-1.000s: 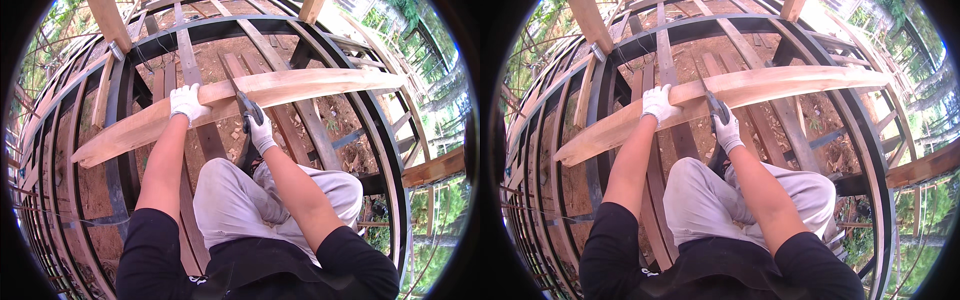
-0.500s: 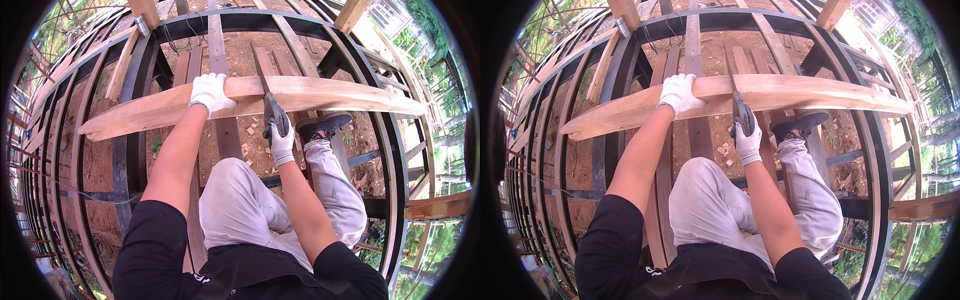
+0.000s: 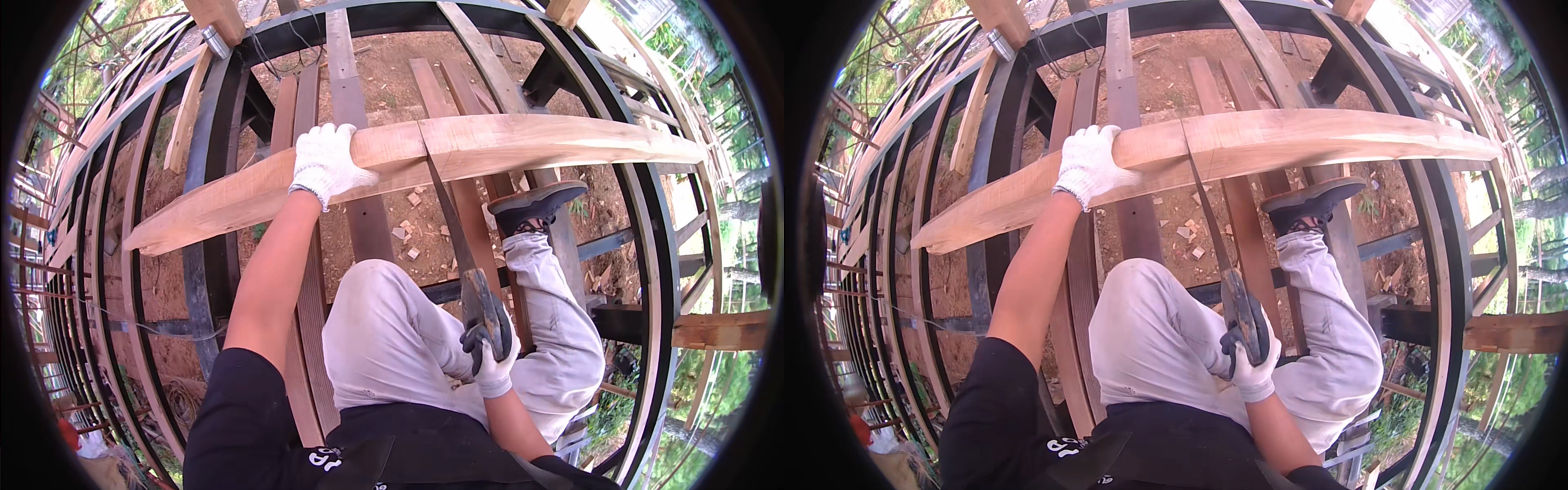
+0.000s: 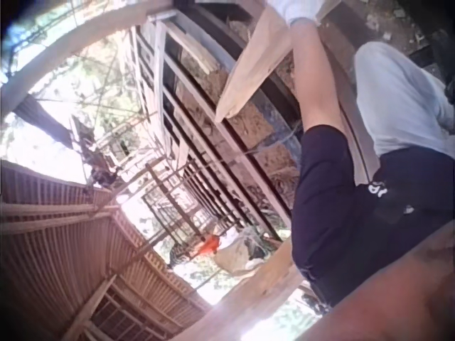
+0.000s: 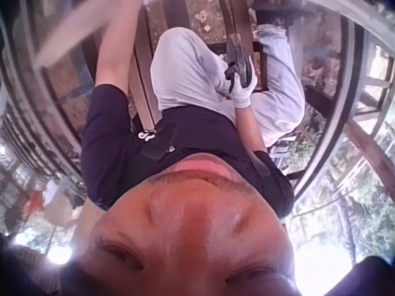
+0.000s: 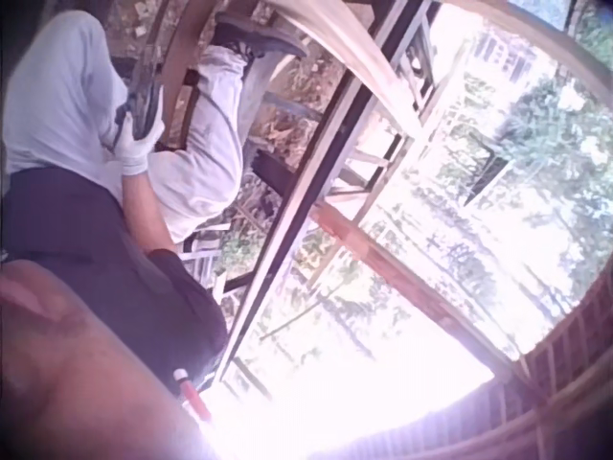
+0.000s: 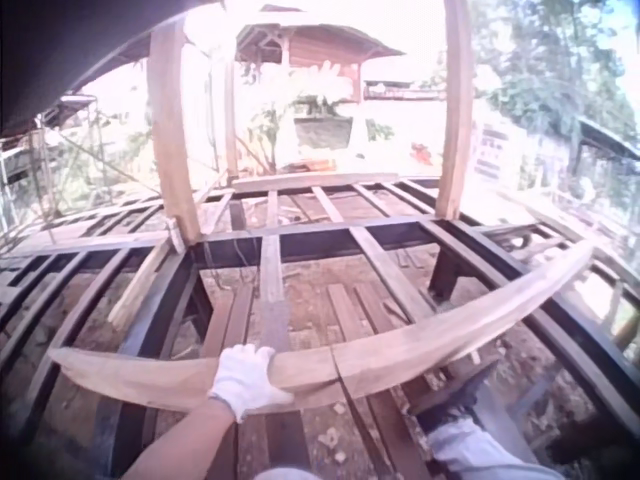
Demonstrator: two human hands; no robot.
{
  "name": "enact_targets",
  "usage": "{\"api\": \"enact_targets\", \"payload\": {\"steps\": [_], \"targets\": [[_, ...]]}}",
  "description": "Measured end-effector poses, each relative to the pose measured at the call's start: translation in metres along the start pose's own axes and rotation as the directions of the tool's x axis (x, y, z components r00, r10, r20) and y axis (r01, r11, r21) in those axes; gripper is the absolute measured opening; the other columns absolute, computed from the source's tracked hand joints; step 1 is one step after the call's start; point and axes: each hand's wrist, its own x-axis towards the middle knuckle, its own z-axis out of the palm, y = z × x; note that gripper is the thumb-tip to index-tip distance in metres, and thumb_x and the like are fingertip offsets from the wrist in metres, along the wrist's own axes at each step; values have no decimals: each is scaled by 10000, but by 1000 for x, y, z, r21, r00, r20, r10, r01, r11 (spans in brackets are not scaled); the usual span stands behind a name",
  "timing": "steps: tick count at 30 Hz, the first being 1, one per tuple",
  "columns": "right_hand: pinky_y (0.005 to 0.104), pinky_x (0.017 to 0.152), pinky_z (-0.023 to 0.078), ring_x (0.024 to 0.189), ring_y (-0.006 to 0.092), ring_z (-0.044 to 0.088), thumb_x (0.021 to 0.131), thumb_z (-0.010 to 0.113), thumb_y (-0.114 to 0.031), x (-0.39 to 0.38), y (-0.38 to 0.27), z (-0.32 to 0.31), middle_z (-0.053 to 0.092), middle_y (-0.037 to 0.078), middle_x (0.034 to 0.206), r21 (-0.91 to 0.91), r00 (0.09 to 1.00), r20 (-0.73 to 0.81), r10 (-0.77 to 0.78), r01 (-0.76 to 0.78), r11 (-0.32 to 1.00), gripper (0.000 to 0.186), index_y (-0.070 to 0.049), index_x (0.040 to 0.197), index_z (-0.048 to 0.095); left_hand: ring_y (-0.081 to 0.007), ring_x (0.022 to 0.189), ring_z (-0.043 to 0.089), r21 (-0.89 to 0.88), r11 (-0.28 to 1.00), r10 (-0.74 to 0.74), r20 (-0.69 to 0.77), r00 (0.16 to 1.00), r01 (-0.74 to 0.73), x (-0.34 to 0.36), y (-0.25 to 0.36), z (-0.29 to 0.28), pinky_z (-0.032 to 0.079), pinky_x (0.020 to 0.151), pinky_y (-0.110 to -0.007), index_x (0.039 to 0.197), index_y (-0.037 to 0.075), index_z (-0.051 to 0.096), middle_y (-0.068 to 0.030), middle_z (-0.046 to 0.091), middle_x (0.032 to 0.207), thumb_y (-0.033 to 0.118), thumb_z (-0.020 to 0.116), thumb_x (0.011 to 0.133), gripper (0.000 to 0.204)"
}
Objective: The person holds a curved wooden plank and saws into it using a hand saw.
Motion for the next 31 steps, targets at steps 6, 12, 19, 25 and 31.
{"api": "enact_targets", "payload": {"steps": [6,12,19,25,31], "targets": [[253,636,540,749,67,633,976,639,14,208,55,44,717,55,1105,-272,937,-88,-338,304,913,512,28,1484,580,-322,1272,592,-55,998,36,-30,999,-38,14,25,10,432,1099,-448,1373,150,642,-143,650,1290,666,827,645,911],[365,1007,556,1138,189,728,935,730,-60,141,19,58,760,200,1253,-115,996,-83,-14,5,993,569,43,1476,584,-327,1242,616,-13,1000,15,-16,1000,-15,0,-1,4,461,1092,-440,1377,108,647,-147,668,1244,653,871,659,929],[397,935,597,1054,254,765,917,727,-246,0,6,-9,763,214,1256,-29,999,8,43,-42,999,717,112,1505,525,-337,1235,609,14,1000,10,-27,1000,-10,-3,0,1,449,1091,-462,1361,116,640,-146,657,1254,641,874,645,918],[357,1029,544,1179,245,733,938,716,-60,213,43,56,752,208,1291,-291,904,-126,-408,359,887,550,72,1457,589,-348,1257,605,-43,999,29,-10,1000,-29,5,28,8,442,1111,-460,1390,105,616,-153,646,1309,659,850,665,942],[313,1158,436,1276,180,650,928,754,-128,148,38,42,710,155,1382,-210,955,151,-257,285,935,645,-37,1538,565,-354,1298,595,-16,1000,10,36,999,-9,-4,0,3,438,1138,-451,1423,105,606,-166,654,1335,649,832,706,928]]}}
